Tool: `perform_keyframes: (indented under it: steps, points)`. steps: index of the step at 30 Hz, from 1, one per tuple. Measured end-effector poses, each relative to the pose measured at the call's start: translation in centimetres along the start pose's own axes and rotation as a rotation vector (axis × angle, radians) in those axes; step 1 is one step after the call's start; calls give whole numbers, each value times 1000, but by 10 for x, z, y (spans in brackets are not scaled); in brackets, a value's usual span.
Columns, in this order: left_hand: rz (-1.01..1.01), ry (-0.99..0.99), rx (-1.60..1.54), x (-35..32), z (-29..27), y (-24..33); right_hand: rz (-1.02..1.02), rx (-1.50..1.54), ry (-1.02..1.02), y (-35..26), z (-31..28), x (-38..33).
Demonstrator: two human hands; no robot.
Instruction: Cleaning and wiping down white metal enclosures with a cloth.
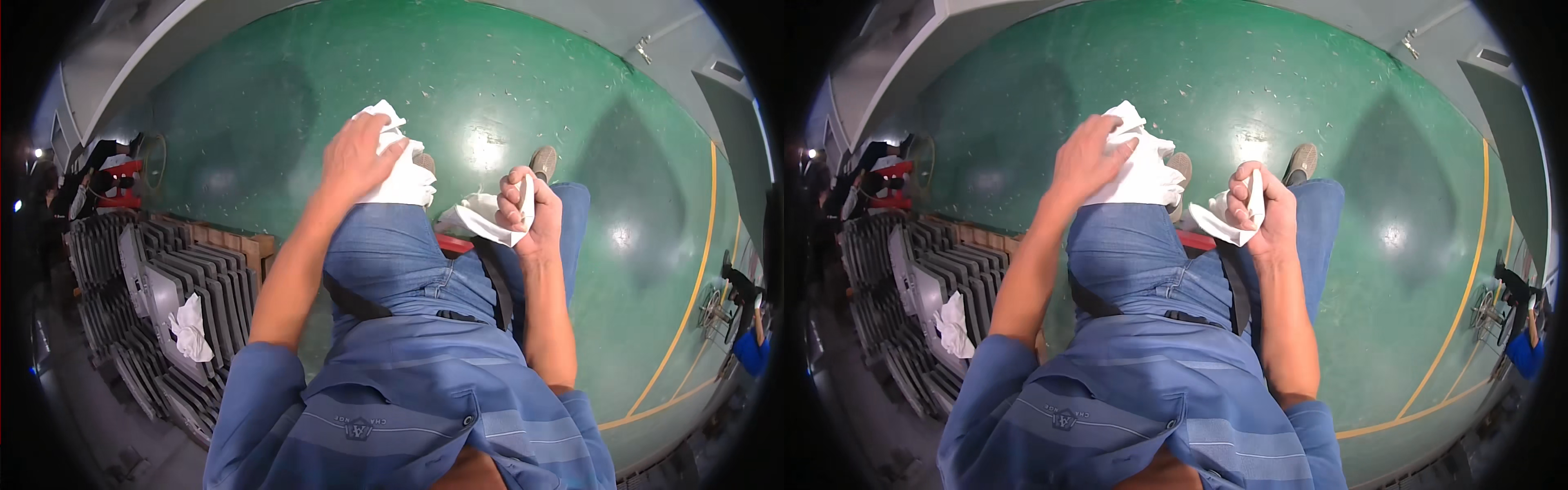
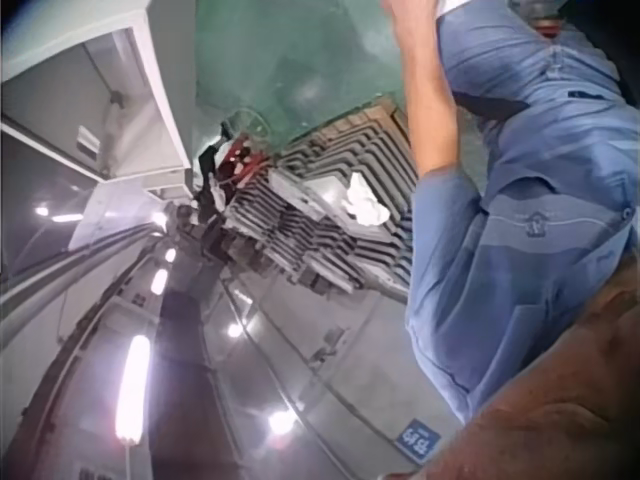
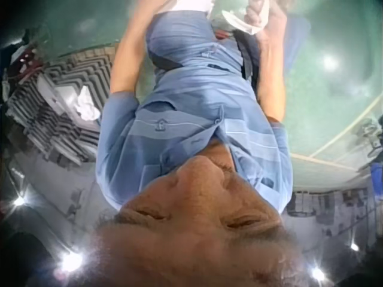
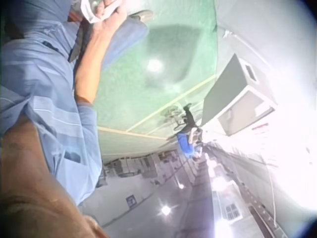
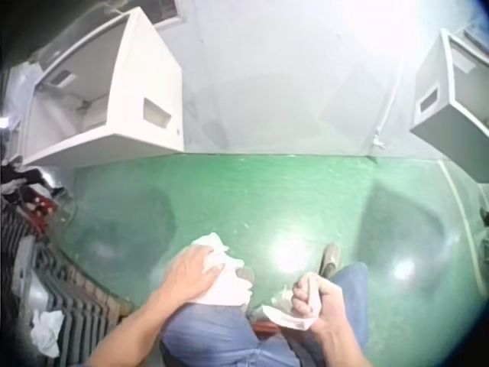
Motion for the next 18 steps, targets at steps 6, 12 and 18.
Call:
perform_keyframes:
  steps: [6, 12, 18]
  points:
    - [-142, -63, 185, 18, 28, -84, 20, -276, 56, 1, 23, -1]
    - [-437, 218, -364, 25, -6, -122, -53, -498, 54, -16, 34, -6]
    - [-497, 436, -523, 3, -48, -166, -153, -709, 10, -30, 53, 1]
Point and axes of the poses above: each hand's wrist, its own x-axis towards the middle knuckle, its own z-axis out of the palm, y = z × x, the point moved 5 cm from there along x, towards the middle knuckle, and after that the axes turned 13 degrees about -x, right-handed, at the moved point
